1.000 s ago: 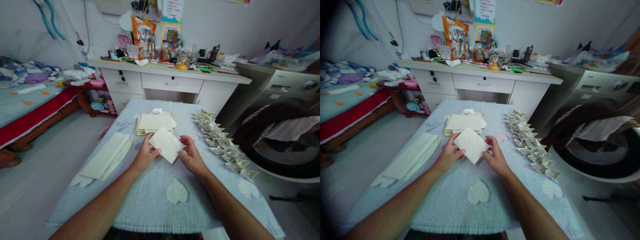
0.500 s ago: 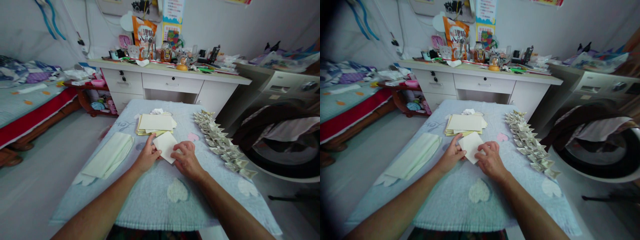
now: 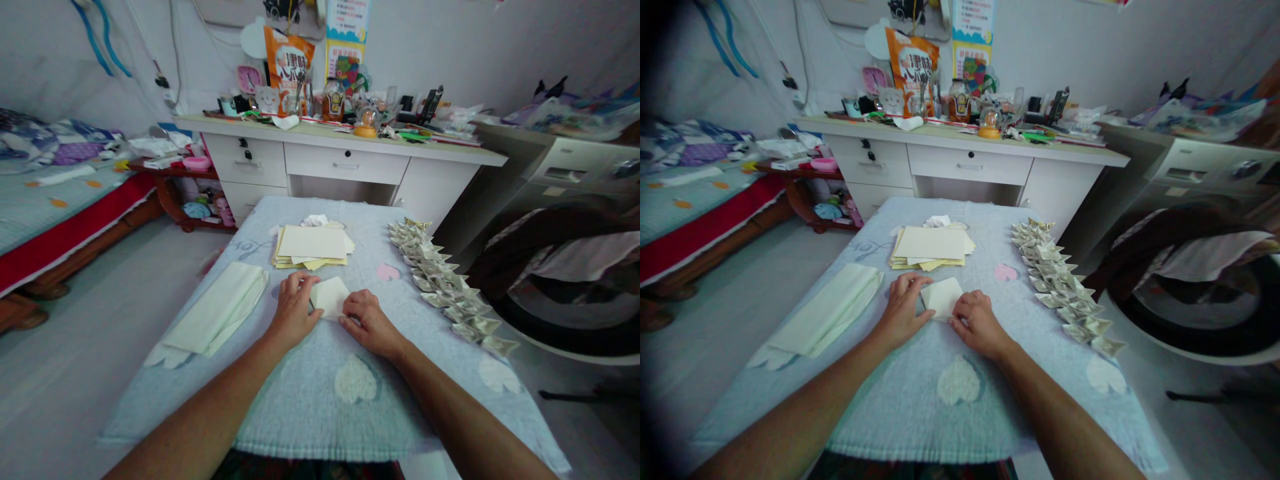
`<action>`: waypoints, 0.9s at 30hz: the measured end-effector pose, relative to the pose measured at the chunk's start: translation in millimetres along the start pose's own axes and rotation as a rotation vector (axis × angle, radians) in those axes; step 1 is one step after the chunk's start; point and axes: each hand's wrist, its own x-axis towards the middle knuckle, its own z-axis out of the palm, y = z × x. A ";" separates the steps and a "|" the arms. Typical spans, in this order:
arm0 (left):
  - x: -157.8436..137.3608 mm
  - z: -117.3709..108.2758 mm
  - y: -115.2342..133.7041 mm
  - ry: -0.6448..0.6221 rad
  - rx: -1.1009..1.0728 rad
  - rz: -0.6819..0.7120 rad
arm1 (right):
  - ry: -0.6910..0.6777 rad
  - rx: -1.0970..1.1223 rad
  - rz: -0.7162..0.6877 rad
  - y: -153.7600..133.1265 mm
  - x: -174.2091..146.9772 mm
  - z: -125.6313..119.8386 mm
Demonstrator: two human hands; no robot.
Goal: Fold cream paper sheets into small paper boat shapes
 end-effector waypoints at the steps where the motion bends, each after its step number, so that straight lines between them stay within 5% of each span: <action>1: 0.8 -1.7 0.2 -0.030 -0.003 0.015 | 0.002 0.002 0.027 0.1 0.8 0.6; 7: 4.2 -7.5 1.9 -0.271 -0.078 0.071 | 0.041 -0.016 0.177 -2.9 3.7 1.8; 27: 1.4 0.2 -2.3 -0.258 -0.043 0.061 | 0.123 -0.186 0.306 -4.4 7.4 14.1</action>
